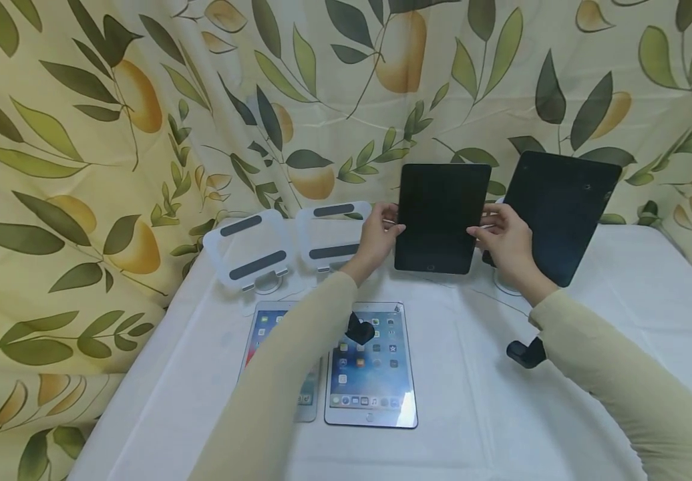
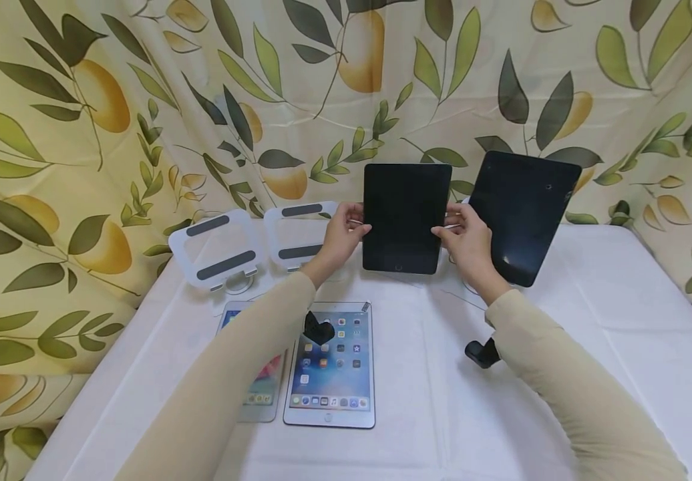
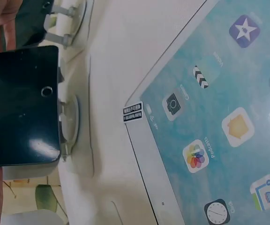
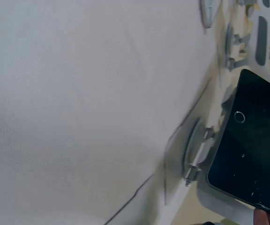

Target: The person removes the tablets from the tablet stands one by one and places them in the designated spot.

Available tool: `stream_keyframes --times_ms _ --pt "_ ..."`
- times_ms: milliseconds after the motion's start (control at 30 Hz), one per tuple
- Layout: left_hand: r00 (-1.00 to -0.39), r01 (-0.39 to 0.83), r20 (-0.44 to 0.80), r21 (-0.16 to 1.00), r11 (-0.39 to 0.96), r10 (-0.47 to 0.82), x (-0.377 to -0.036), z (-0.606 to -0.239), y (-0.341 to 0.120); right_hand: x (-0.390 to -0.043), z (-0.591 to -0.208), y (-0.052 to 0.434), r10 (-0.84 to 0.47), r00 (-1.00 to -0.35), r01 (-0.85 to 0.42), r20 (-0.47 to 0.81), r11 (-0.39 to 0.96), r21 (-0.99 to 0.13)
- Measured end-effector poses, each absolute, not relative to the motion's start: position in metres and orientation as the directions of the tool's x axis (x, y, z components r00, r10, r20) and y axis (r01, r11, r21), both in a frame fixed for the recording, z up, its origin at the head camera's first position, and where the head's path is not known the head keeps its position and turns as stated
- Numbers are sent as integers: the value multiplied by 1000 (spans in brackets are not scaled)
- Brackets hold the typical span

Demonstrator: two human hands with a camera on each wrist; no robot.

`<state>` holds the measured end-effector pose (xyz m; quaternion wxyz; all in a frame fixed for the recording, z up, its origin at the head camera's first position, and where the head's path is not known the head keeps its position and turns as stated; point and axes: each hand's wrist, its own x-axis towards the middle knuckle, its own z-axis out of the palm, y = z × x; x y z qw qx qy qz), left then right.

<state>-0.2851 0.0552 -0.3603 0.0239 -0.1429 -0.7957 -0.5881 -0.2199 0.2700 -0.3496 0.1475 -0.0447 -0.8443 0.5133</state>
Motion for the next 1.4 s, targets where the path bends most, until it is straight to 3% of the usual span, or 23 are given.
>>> stream_keyframes --times_ms 500,1400 --pt "-916 296 233 942 158 326 -267 -357 37 -190 -329 275 123 -975 -101 186 497 -862" --pt "-867 127 112 992 -2 485 -197 -342 19 -122 -304 282 52 -996 -35 73 528 -848"
